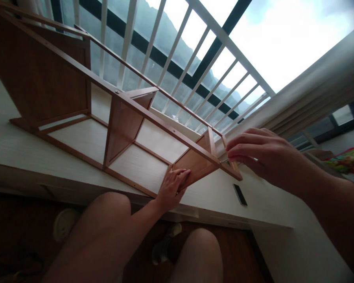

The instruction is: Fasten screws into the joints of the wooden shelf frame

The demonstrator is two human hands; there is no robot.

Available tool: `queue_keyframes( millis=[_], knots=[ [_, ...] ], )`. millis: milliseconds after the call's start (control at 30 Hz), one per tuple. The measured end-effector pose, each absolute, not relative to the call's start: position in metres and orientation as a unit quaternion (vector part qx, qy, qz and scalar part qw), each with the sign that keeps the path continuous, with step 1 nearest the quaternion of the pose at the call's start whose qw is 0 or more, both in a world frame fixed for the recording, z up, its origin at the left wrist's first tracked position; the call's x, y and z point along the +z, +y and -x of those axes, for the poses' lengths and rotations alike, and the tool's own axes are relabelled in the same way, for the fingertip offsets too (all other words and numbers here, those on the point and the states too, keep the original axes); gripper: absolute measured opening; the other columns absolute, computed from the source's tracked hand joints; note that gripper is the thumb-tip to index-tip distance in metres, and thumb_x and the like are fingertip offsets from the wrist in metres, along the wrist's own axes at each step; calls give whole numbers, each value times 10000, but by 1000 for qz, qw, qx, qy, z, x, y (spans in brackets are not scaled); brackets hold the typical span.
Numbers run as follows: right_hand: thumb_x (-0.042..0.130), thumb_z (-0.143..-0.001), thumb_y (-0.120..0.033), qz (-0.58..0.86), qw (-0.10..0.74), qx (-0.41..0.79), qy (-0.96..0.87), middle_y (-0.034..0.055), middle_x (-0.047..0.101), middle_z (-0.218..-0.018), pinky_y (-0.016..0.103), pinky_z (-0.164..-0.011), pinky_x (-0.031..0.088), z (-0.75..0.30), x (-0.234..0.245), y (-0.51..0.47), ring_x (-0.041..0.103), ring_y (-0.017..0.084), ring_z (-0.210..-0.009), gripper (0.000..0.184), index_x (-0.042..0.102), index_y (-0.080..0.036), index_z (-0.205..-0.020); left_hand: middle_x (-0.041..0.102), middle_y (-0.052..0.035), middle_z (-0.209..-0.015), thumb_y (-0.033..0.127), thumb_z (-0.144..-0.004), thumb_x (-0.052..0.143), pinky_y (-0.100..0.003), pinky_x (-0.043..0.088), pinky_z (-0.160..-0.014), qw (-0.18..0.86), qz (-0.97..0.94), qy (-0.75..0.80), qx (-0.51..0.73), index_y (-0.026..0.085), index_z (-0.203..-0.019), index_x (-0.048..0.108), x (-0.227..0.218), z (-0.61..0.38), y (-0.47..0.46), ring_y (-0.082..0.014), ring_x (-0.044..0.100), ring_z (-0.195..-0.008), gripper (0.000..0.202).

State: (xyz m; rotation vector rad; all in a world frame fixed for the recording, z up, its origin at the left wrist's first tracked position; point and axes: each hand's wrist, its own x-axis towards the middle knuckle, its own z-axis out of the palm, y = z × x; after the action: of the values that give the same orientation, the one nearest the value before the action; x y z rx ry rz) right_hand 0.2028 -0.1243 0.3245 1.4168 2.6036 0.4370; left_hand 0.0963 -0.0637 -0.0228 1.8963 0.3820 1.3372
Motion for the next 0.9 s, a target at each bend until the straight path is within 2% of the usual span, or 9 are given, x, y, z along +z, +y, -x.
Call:
queue_keyframes(
  millis=[233,433,567,633,767,833,900],
  knots=[
    [638,-956,-169,-425,44,134,894,70,751,-1078,392,-859,462,-211,323,-121,624,209,-965,57,670,-214,-973,494,-108,-1483,196,-954,575,-483,386,-1196,385,-746,151,522,308,-1581,364,-22,-96,-64,-275,465,-1381,671],
    [644,-948,-135,-411,42,100,905,63,752,-1021,370,-844,457,-216,326,-117,603,186,-927,81,685,-202,-968,488,-103,-1486,189,-954,583,-479,376,-1201,387,-748,150,518,305,-1578,365,-22,-96,-64,-271,452,-1383,672],
    [638,-961,-172,-419,38,100,902,62,750,-973,345,-831,448,-215,324,-116,598,178,-892,69,702,-198,-952,495,-104,-1483,194,-955,579,-482,389,-1194,391,-744,150,521,312,-1581,364,-22,-96,-64,-276,464,-1381,672],
    [596,-989,-223,-462,52,105,879,54,725,-866,329,-778,435,-211,322,-118,592,174,-826,137,711,-195,-919,501,-104,-1479,197,-955,581,-482,394,-1192,391,-743,152,521,316,-1579,369,-22,-96,-64,-276,469,-1381,670],
    [522,-1007,-456,-653,97,117,742,1,596,-629,326,-613,332,-196,315,-125,485,152,-584,340,690,-233,-813,501,-104,-1478,196,-955,581,-488,392,-1194,390,-743,151,522,318,-1579,370,-22,-96,-64,-276,468,-1382,670],
    [486,-995,-517,-714,118,128,678,2,563,-605,332,-601,288,-187,311,-127,448,155,-551,394,649,-243,-763,496,-104,-1482,193,-953,583,-486,388,-1196,390,-744,149,521,315,-1579,368,-22,-96,-64,-274,465,-1382,673],
    [430,-997,-509,-732,145,144,650,24,564,-631,338,-612,264,-179,307,-128,462,174,-575,395,611,-241,-769,492,-102,-1485,186,-951,584,-478,385,-1199,391,-744,150,521,312,-1578,368,-21,-96,-64,-270,461,-1382,676]
  ],
)
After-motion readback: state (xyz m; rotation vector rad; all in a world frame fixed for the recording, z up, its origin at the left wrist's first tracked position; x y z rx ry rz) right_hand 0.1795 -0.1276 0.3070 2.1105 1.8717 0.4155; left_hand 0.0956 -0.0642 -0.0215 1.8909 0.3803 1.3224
